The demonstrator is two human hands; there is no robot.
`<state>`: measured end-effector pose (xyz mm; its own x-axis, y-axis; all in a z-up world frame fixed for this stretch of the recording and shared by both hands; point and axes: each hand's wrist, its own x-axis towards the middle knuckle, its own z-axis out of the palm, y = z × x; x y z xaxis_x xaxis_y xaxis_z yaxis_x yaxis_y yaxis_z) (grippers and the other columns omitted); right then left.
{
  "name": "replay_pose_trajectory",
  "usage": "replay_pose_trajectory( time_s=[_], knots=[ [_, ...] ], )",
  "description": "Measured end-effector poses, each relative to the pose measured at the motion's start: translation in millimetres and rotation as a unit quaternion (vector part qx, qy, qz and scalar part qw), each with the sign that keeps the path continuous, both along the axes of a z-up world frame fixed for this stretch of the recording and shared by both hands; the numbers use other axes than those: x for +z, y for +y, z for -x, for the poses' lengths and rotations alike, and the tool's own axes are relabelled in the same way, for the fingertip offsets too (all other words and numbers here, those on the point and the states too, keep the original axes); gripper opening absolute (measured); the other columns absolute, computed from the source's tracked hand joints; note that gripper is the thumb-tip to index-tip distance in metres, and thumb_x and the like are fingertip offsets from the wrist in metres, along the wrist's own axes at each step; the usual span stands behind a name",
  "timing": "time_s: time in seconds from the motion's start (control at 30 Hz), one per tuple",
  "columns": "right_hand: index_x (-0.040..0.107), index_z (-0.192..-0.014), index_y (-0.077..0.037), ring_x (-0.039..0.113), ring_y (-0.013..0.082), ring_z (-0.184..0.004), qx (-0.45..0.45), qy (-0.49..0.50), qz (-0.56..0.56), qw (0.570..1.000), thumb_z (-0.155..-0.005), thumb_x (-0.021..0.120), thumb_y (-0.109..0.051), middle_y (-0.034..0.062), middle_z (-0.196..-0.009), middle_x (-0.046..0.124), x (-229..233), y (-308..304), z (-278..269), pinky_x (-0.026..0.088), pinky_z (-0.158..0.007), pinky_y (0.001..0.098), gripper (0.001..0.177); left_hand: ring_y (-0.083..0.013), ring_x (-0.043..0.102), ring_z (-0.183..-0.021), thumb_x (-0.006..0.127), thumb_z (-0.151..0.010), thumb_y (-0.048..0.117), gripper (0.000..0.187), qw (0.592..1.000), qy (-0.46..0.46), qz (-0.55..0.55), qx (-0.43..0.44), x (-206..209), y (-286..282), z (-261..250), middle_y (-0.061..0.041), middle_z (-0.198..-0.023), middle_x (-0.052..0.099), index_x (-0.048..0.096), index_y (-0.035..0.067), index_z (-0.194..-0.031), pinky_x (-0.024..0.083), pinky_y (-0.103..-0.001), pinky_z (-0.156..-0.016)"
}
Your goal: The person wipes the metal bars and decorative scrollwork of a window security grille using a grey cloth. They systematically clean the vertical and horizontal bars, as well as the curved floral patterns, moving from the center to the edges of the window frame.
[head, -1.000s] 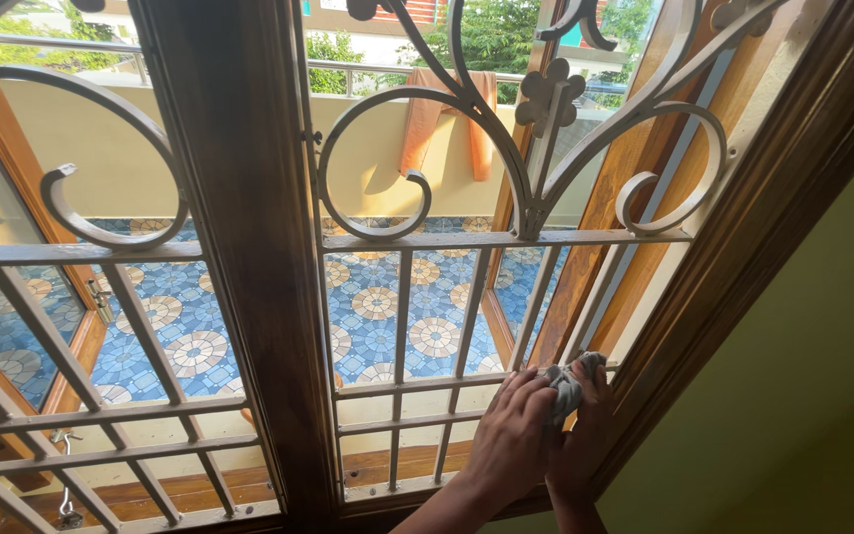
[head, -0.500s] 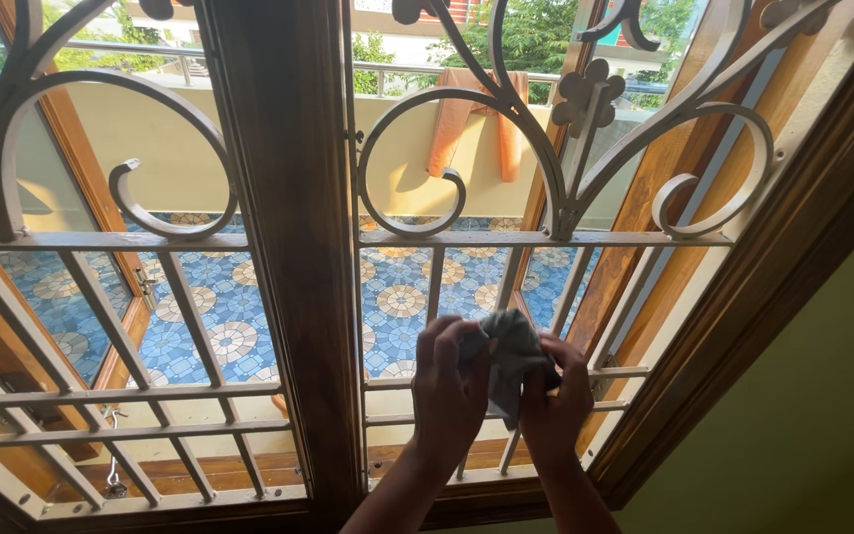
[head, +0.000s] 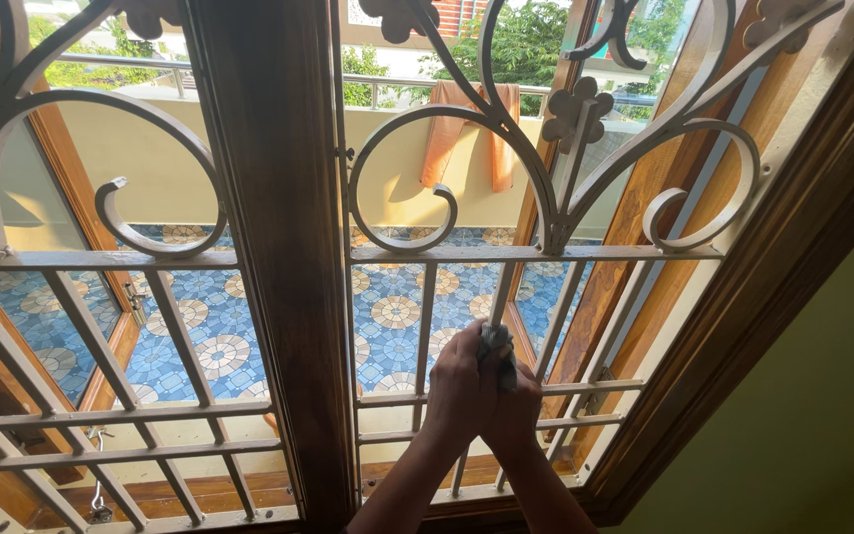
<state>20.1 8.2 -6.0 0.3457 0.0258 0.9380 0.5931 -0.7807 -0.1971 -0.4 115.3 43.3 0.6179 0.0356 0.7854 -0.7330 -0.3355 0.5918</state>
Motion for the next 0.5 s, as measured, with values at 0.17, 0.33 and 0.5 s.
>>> replay_pose_trajectory(
  time_s=[0.17,0.33,0.5],
  knots=[
    [0.062,-0.065,-0.007,0.066,0.0204,-0.053,0.021,0.017,-0.018,0.999,-0.09,0.072,-0.03,0.0055,-0.052,0.061,4.7,2.0,3.6,0.052,-0.052,0.0343,0.036,-0.0346,0.072,-0.082,0.06,-0.103,0.024,0.026,0.999,0.012,-0.044,0.025,-8.5,2.3,-5.8,-0.02,-0.094,0.067,0.057,-0.001,-0.111,0.059,-0.047,-0.066],
    [0.062,-0.065,-0.007,0.064,0.0211,-0.05,0.015,0.061,0.016,0.998,-0.095,0.066,-0.028,0.0062,-0.051,0.061,2.7,-4.7,1.4,0.05,-0.048,0.0351,0.038,-0.0342,0.069,-0.079,0.06,-0.103,0.025,0.026,0.997,0.023,-0.055,0.041,-8.4,1.7,-6.0,-0.019,-0.09,0.065,0.056,0.0,-0.106,0.057,-0.049,-0.065],
    [0.059,-0.064,-0.007,0.062,0.0231,-0.051,0.026,0.052,0.027,0.998,-0.097,0.064,-0.028,0.0071,-0.052,0.059,0.9,-6.4,4.3,0.051,-0.053,0.0382,0.04,-0.0339,0.067,-0.08,0.061,-0.104,0.025,0.025,0.996,-0.039,-0.06,0.053,-8.8,4.2,-1.0,-0.018,-0.087,0.064,0.056,0.0,-0.103,0.056,-0.05,-0.069]
  ],
)
